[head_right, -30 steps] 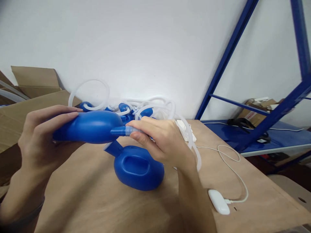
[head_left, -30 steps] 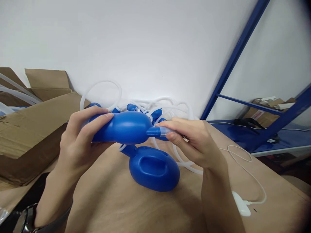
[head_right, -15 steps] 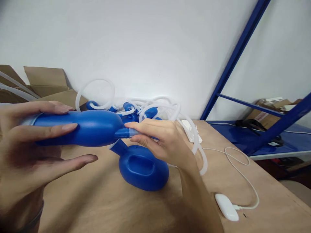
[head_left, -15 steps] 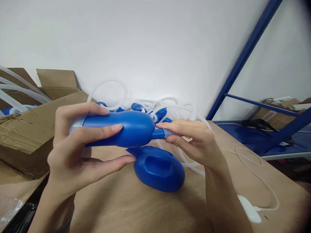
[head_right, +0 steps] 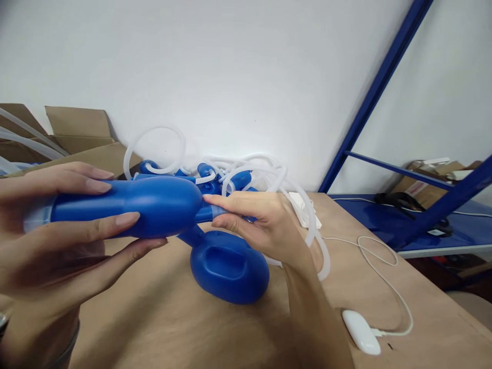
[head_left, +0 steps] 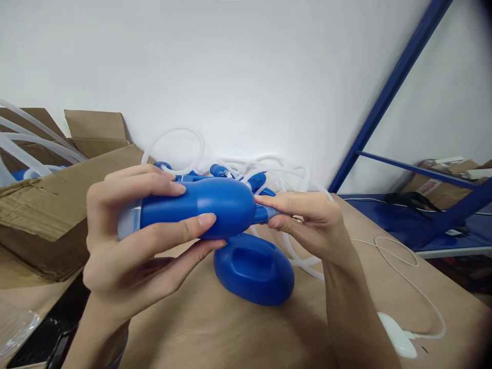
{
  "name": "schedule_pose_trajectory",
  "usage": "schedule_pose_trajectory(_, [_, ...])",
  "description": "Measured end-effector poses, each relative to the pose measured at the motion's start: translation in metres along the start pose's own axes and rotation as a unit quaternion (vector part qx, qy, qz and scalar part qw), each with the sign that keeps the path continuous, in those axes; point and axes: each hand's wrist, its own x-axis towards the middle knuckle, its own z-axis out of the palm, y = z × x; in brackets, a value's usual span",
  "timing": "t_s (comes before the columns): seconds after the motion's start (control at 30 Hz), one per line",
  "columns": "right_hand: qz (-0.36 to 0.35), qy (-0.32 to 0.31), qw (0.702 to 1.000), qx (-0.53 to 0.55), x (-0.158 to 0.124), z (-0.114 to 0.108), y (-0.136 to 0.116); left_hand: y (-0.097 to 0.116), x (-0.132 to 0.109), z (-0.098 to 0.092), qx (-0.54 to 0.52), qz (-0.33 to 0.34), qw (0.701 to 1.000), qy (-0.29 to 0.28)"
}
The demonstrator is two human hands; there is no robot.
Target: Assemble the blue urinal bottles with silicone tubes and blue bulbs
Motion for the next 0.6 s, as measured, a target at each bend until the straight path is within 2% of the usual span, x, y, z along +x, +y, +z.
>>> schedule_pose_trajectory(0.1, [0.012, -0.006, 1.000, 0.007, 0.0013, -0.0003, 0.0001, -0.0003, 0.0019, 0.0001, 0.031, 0.075, 0.997, -0.022])
schedule_pose_trajectory(0.27, [0.006, -0.025, 0.999, 0.022, 0.0039, -0.0018, -0.0036, -0.0016, 0.0027, 0.0003, 0.020, 0.097, 0.995, -0.016])
schedule_pose_trajectory(0.5, [0.017, -0.002, 1.000, -0.010, -0.0007, -0.0015, -0.0091, -0.0022, -0.0033, 0.0037, -0.024, 0.048, 0.999, -0.007])
schedule_pose_trajectory(0.6, [-0.001, -0.012, 0.999, -0.037, 0.0011, -0.0002, -0.0088, 0.0006, -0.0044, 0.0017, -0.029, 0.022, 0.999, -0.011])
